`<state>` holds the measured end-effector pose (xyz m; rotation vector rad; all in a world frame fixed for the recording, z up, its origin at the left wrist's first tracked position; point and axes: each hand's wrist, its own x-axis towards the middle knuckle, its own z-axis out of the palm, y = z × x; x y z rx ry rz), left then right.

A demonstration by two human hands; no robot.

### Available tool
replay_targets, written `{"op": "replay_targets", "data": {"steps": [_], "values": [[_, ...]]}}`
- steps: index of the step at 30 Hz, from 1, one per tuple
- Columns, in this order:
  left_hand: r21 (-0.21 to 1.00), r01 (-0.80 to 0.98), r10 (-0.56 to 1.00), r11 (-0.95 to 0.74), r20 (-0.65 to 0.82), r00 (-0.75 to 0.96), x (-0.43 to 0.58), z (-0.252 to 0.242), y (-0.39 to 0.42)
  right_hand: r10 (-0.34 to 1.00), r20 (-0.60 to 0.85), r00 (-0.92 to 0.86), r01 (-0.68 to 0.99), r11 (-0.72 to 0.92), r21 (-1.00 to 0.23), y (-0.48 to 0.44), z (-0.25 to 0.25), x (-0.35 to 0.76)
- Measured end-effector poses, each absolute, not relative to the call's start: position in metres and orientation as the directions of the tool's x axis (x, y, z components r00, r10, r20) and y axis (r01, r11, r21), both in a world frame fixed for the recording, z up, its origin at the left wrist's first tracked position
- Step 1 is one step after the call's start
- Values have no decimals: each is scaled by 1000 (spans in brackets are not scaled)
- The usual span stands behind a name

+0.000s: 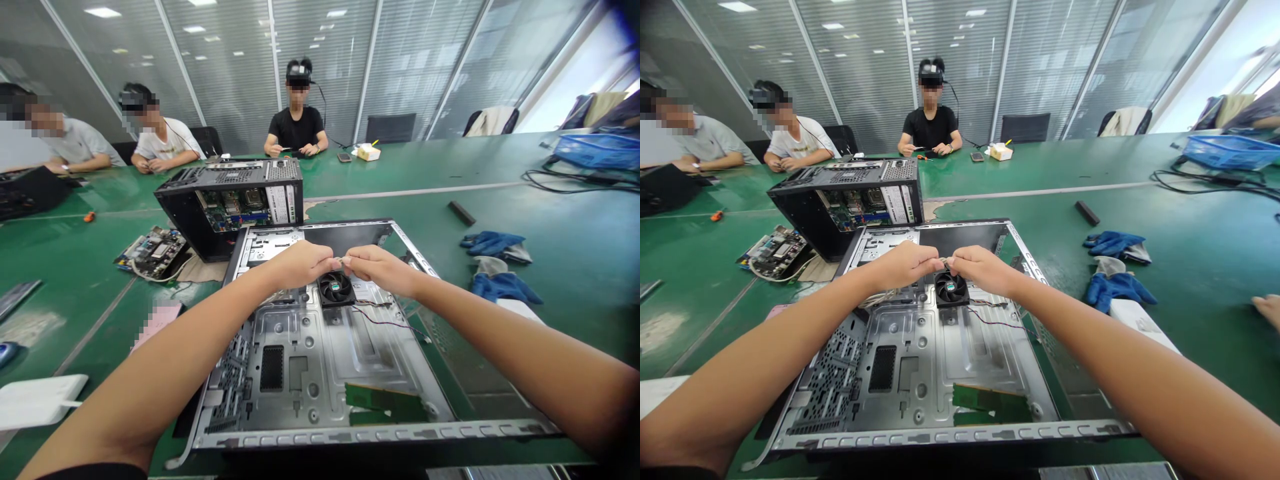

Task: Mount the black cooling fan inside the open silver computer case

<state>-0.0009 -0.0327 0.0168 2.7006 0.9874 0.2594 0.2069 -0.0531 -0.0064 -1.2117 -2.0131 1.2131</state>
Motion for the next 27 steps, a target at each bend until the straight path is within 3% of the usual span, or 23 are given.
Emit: {"op": "replay_targets", "data": {"steps": [4, 8, 12, 16, 27], "values": [[206, 607, 631, -768, 82, 771, -2, 16, -32, 838, -100, -537, 305, 82, -949, -50, -9, 208], [172, 616, 633, -769, 77, 770, -1, 16, -34, 842, -89, -533, 344, 119, -931, -51, -9, 208], [218, 631, 658, -744, 79, 749, 1, 18, -36, 887, 80, -455, 559, 354, -750, -55, -8, 206], [338, 608, 668, -719, 95, 738, 1, 17, -35, 857, 230, -461, 666, 506, -548, -58, -9, 206], [631, 526, 697, -571, 35, 716, -2, 20, -33, 602, 633, -486, 679, 717, -161, -57, -16, 208]]}}
